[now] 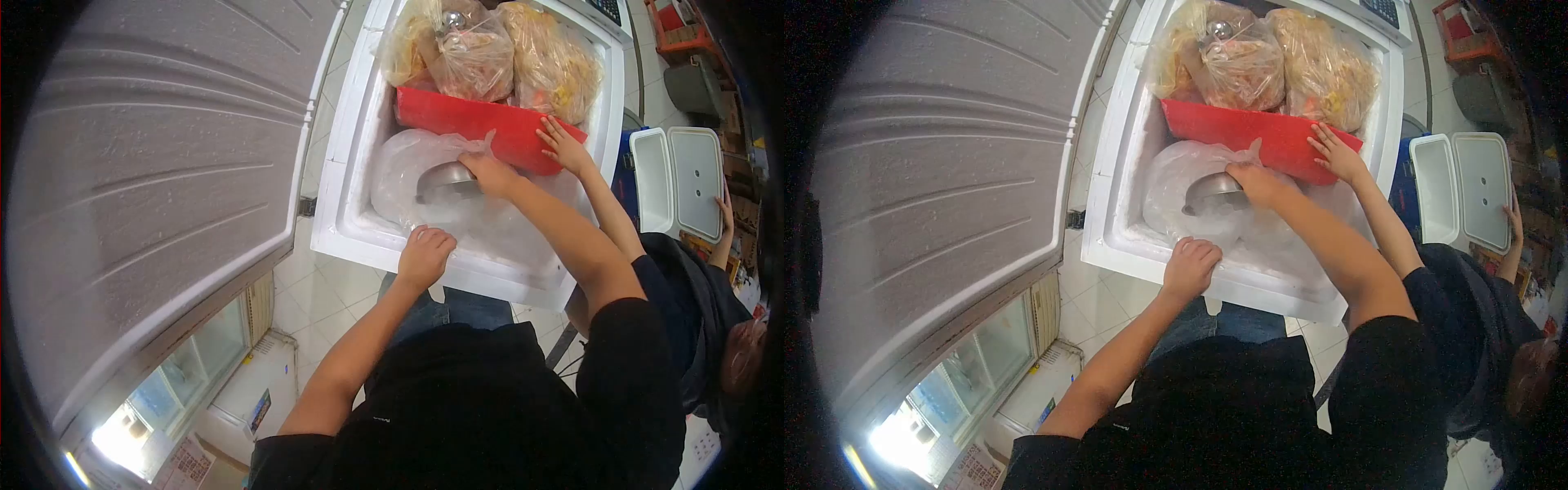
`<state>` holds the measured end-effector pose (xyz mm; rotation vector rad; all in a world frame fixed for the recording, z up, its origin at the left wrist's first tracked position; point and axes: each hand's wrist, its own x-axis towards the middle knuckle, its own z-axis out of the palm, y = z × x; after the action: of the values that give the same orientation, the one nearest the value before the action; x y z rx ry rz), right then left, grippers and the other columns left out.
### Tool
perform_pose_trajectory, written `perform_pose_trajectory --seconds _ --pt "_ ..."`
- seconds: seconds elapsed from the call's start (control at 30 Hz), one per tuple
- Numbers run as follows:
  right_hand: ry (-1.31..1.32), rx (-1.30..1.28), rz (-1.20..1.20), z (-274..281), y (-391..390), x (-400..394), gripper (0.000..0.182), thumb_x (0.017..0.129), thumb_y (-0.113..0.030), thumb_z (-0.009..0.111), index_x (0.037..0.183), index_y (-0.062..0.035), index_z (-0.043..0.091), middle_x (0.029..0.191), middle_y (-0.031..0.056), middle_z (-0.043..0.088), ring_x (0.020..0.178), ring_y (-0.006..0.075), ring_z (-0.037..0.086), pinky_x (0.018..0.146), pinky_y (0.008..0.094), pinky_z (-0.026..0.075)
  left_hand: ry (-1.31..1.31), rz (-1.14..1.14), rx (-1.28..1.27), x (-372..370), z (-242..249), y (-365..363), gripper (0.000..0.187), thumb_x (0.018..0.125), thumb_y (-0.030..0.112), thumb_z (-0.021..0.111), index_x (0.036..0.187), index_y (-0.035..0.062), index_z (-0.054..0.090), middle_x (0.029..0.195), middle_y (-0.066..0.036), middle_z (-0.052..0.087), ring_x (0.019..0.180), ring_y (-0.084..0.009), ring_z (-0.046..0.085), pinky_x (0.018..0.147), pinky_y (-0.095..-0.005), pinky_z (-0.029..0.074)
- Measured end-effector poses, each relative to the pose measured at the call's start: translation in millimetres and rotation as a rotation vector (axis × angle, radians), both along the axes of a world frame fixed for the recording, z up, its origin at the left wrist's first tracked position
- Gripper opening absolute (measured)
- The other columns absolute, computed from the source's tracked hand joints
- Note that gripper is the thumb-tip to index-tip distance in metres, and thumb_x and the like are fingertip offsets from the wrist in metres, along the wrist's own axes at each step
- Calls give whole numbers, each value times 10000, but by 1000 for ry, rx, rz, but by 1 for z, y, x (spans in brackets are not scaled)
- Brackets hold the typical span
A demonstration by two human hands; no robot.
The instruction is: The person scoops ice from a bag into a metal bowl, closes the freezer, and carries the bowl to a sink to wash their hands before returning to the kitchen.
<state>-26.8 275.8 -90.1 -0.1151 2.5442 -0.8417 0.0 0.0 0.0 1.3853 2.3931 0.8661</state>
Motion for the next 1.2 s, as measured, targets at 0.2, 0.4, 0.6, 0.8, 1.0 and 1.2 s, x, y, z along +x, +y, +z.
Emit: perform_pose_trajectory --seconds 0.2,0.4,0.6,0.8,1.0,1.2 --pt "-92 -148 -674 -21 -54 34 611 772 16 603 1360 -9 438 1158 282 608 1142 453 564 975 497 441 -33 -20 -78 2 -3 4 168 778 63 580 936 107 616 893 -43 644 929 -234 603 878 -395 445" --pt "215 -257 -542 -49 -20 29 611 816 -18 603 1395 -49 410 1193 289 593 1132 448 571 1024 458 427 -6 35 -14 3 -5 9 129 783 61 575 905 100 593 846 -53 636 914 -239 605 845 -391 444" --pt "-158 112 -108 46 -28 -2 452 934 -82 405 1384 -61 427 1152 283 616 1107 436 587 992 440 448 -71 3 -111 5 -7 5 136 767 51 589 892 103 581 835 -60 641 912 -250 622 846 -404 437" --pt "192 -86 -277 -32 6 6 586 769 -3 576 1344 -59 474 1256 259 545 1192 424 528 1023 457 417 -53 31 -105 2 -4 7 130 777 58 594 891 120 589 808 -39 633 888 -229 627 855 -410 428" --pt "261 -193 -159 40 6 2 626 706 39 591 1321 -31 496 1225 264 553 1215 431 484 1047 461 376 -66 30 -154 4 -3 6 71 830 119 614 900 130 606 809 -37 642 876 -222 629 831 -386 435" --pt "-99 57 -117 26 9 -8 578 799 -23 537 1371 -28 453 1171 289 603 1117 455 583 965 501 455 -58 35 -157 3 -3 4 71 823 113 612 893 121 602 810 -38 645 855 -230 623 802 -392 439"
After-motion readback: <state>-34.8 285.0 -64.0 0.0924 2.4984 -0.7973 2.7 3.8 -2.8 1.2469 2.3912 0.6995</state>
